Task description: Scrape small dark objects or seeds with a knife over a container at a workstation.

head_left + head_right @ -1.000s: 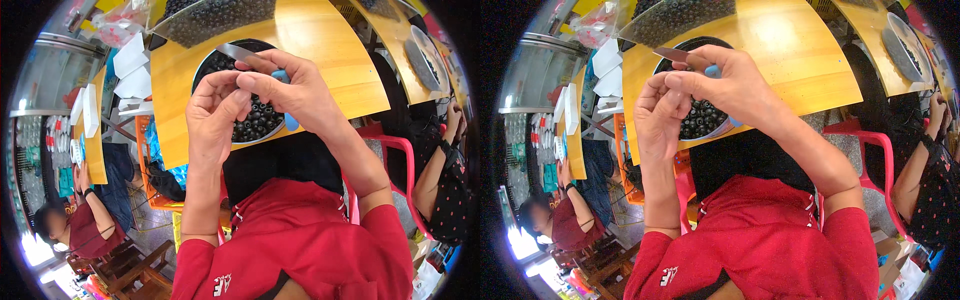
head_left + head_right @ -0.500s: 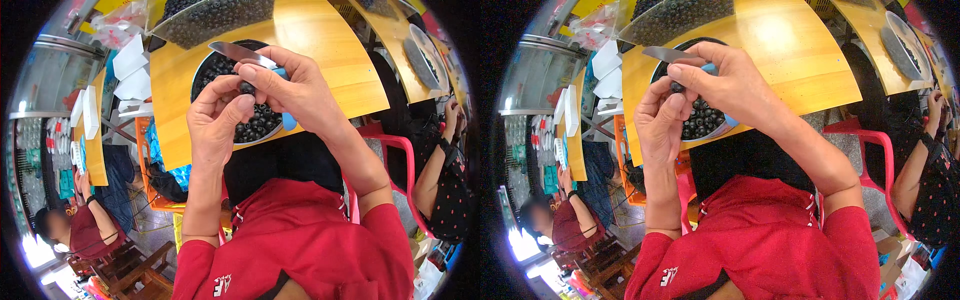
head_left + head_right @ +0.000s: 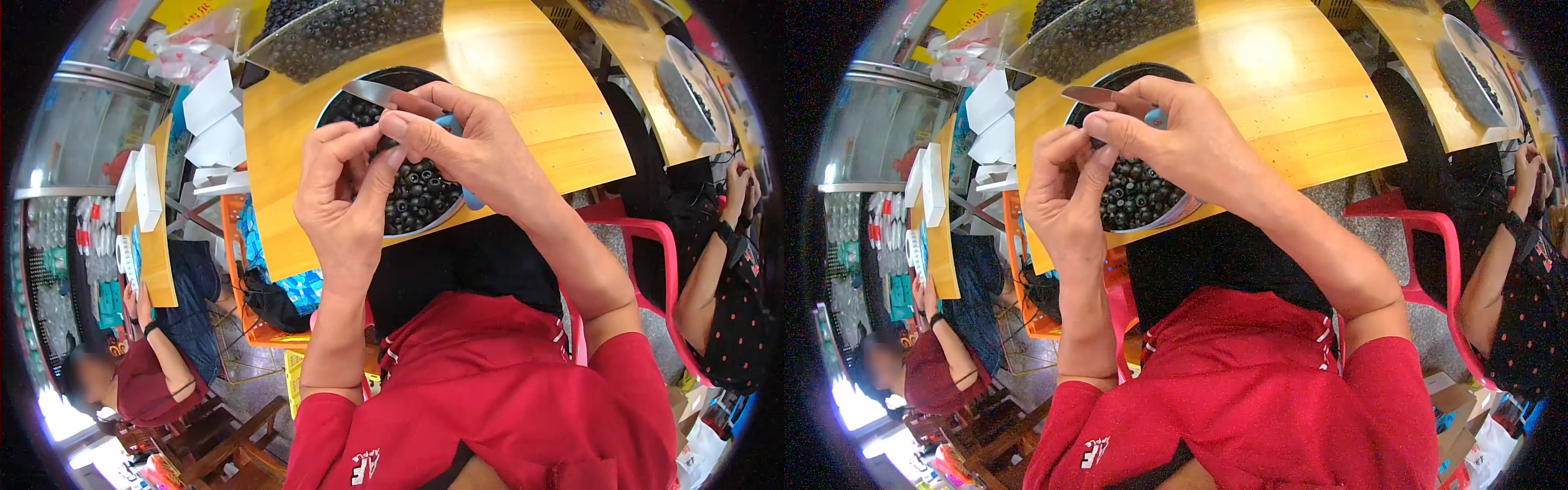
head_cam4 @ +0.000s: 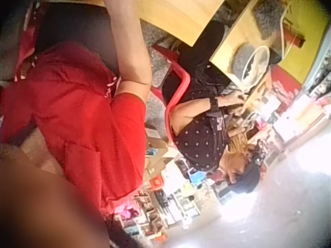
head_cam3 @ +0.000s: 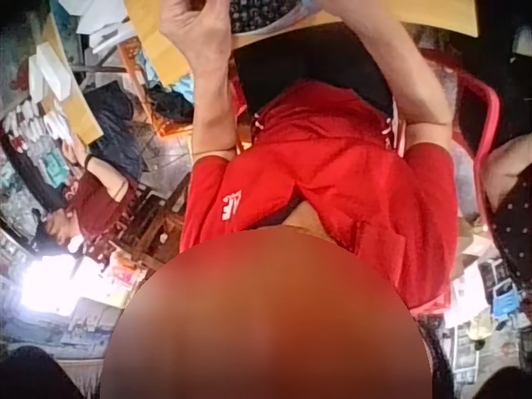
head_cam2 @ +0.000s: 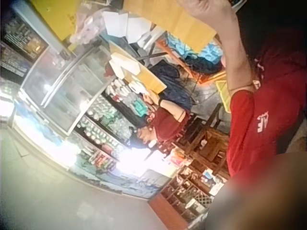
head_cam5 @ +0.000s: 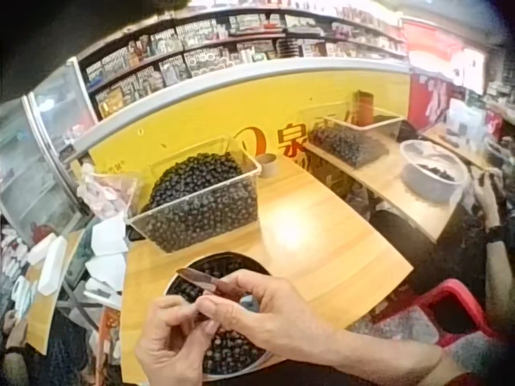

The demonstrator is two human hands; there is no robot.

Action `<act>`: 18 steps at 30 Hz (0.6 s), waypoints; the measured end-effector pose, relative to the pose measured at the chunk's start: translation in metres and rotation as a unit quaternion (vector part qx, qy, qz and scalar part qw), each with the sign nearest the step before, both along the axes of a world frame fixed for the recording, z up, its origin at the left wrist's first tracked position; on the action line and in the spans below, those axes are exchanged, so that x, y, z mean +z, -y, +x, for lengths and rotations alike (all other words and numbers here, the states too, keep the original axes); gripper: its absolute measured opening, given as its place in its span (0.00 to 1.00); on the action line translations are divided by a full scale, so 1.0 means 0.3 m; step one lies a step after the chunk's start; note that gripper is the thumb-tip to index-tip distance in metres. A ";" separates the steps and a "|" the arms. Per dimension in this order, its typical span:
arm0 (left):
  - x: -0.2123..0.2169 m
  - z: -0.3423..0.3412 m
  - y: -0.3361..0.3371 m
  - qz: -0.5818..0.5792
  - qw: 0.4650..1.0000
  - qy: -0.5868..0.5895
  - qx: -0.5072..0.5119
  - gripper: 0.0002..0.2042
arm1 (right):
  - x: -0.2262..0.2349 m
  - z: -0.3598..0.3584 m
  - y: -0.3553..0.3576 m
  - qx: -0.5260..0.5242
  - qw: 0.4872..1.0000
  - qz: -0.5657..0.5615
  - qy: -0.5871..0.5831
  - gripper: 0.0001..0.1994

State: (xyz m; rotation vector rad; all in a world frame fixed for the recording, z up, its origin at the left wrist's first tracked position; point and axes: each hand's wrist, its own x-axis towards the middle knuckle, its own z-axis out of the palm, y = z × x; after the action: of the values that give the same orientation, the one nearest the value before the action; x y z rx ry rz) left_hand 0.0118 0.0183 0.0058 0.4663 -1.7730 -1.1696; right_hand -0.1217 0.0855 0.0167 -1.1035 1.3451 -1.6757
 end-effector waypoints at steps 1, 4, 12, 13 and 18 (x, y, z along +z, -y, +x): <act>0.003 0.000 -0.004 0.044 0.999 -0.013 -0.019 0.10 | 0.005 -0.002 -0.001 -0.001 1.000 0.000 0.000 0.17; 0.026 -0.006 -0.036 0.146 0.988 -0.034 -0.039 0.10 | 0.020 -0.011 -0.003 0.005 1.000 0.015 -0.007 0.16; -0.010 -0.014 -0.010 0.093 0.994 -0.051 -0.026 0.10 | 0.030 -0.025 -0.020 0.105 0.965 0.089 0.222 0.13; -0.013 -0.015 -0.010 0.075 0.995 -0.054 -0.023 0.10 | 0.025 -0.030 -0.023 0.104 0.965 0.089 0.222 0.13; -0.006 -0.024 -0.019 0.061 0.996 -0.070 -0.014 0.10 | 0.021 -0.033 -0.024 0.137 0.949 0.083 0.273 0.11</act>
State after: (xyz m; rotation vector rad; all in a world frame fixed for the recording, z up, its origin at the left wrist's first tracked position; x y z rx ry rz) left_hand 0.0045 0.0241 0.0040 0.4215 -1.5988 -1.3044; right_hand -0.1315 0.0926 0.0228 -0.6253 0.9082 -1.4810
